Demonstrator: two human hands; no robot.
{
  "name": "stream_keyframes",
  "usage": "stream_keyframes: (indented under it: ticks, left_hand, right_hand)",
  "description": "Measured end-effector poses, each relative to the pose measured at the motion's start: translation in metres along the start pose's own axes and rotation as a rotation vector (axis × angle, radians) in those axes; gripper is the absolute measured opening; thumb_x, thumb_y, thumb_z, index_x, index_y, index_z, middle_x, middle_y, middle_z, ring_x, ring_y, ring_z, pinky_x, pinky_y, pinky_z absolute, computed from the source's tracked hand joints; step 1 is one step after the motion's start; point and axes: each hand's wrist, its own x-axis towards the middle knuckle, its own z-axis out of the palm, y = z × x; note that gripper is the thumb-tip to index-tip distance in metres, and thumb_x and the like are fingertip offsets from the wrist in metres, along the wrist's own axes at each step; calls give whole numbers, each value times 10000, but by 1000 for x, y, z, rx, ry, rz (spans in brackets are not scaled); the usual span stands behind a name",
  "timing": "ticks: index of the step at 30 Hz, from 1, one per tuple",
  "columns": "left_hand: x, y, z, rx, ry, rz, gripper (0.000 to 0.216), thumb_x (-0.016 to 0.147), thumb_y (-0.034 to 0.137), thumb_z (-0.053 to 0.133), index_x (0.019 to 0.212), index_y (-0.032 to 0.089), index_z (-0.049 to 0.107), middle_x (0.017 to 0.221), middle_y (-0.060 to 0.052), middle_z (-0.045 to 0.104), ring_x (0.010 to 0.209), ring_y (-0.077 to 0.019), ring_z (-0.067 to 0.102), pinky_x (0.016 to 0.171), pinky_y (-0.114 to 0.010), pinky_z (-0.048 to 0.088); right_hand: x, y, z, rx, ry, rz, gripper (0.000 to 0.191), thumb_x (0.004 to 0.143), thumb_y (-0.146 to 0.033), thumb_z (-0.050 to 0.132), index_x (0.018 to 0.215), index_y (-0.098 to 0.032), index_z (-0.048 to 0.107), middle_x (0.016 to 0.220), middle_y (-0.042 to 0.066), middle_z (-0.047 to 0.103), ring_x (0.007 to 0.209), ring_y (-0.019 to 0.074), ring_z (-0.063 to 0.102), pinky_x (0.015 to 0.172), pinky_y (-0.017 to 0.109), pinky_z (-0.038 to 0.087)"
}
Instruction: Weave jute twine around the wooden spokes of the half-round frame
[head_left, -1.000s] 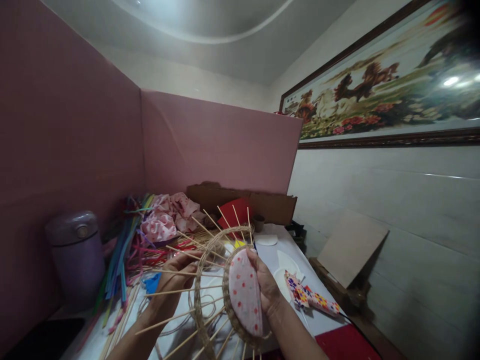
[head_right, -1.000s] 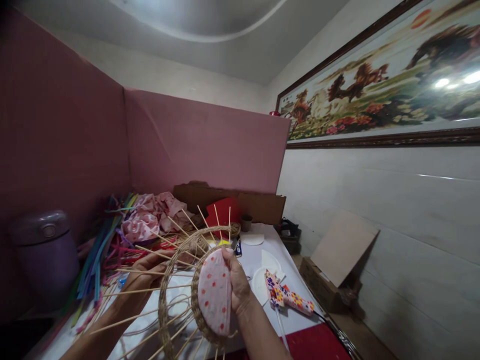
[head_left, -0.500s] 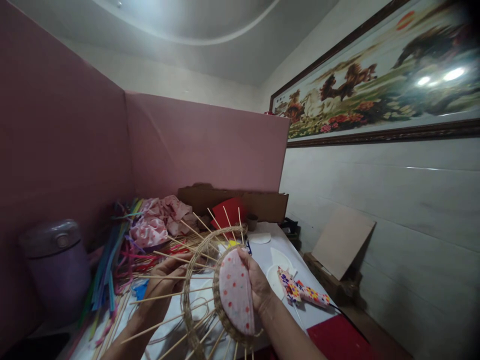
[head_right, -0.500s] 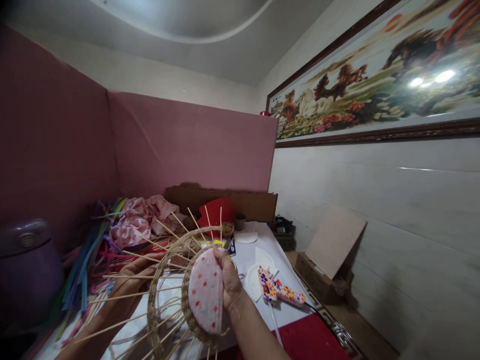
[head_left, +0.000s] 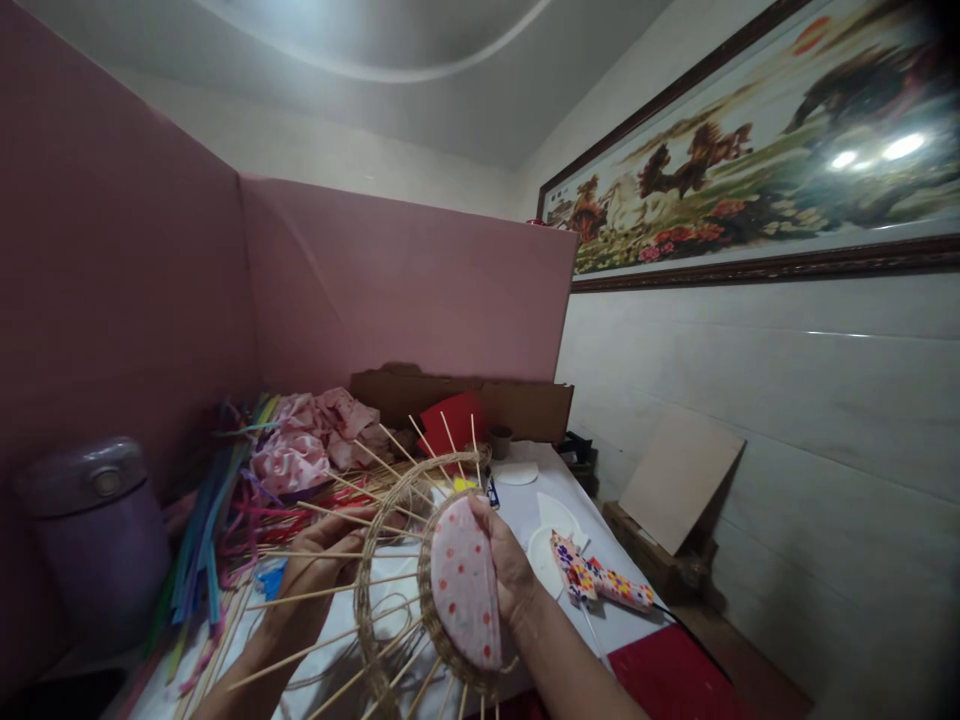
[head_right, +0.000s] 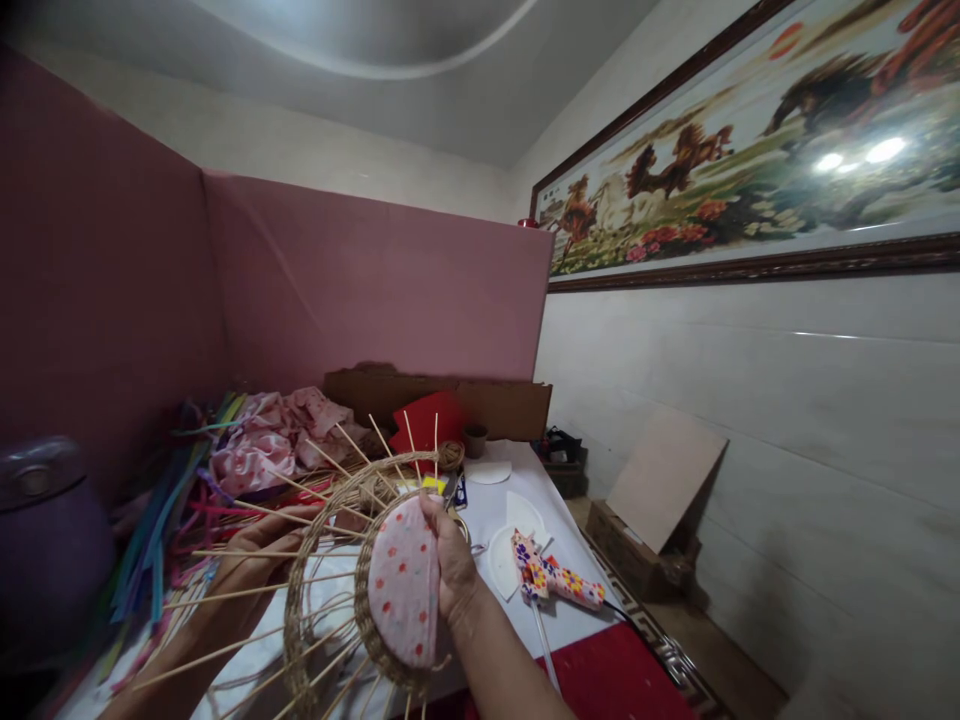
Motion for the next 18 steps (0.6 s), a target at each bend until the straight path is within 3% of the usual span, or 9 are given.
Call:
stream_keyframes:
  ticks: [6, 13, 18]
  left_hand:
    - [-4, 6, 5, 3, -32, 15, 268, 558, 228, 741, 818, 176, 710, 677, -25, 695, 564, -126, 570, 523, -213, 403]
    - [-2, -3, 1, 22, -55, 54, 261, 625, 264, 704, 863, 157, 702, 596, -4, 639, 522, -108, 513, 501, -209, 365]
    - [-3, -2, 3, 4, -41, 56, 231, 599, 245, 712, 810, 152, 701, 549, 11, 609, 488, -90, 484, 461, -192, 324]
  right_hand:
    - [1, 2, -6, -32, -29, -8, 233, 757, -354, 589, 722, -127, 628, 588, 58, 688, 690, 221, 682, 749, 372, 506]
    - [-1, 5, -7, -19, -5, -36, 219, 755, -350, 610, 740, -133, 628, 648, 54, 708, 623, 193, 669, 710, 332, 513]
    - [-4, 4, -4, -95, -5, 26, 328, 758, -440, 575, 767, -117, 633, 657, 95, 709, 561, 222, 656, 629, 367, 518]
